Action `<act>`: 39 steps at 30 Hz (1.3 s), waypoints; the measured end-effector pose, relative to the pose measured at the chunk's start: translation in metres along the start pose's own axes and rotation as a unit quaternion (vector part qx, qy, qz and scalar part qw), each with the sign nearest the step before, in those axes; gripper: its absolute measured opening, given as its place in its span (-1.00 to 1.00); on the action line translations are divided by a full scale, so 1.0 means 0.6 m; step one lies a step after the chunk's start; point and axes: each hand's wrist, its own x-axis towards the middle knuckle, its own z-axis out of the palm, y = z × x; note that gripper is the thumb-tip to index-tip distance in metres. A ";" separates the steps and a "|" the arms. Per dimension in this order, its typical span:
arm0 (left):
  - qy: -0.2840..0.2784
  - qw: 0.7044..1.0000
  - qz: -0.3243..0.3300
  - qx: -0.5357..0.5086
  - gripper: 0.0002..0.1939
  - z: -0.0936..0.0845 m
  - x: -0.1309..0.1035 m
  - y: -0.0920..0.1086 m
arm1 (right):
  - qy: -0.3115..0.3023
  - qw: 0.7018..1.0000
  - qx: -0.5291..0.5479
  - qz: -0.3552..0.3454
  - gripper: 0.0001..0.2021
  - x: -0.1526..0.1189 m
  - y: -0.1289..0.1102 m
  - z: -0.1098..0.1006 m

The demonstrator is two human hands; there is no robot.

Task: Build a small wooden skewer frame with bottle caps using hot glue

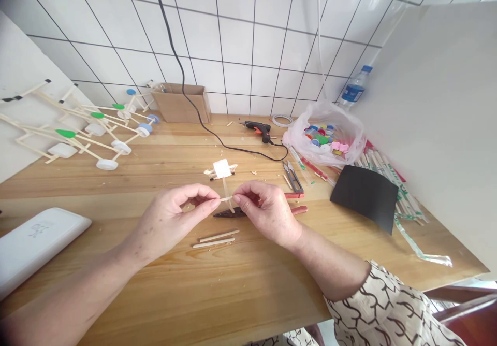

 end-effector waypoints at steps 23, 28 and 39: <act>-0.067 0.997 0.029 0.021 -0.75 -0.010 -0.015 0.011 | -0.063 0.997 0.043 -0.031 -0.81 -0.021 -0.005 -0.008; -0.104 0.992 0.068 0.032 -0.82 -0.005 -0.019 0.013 | -0.113 0.991 0.049 -0.059 -0.85 -0.029 0.001 -0.005; -0.091 0.981 0.158 0.064 -0.85 0.006 -0.023 -0.004 | -0.135 0.986 0.050 -0.088 -0.82 -0.029 -0.002 -0.007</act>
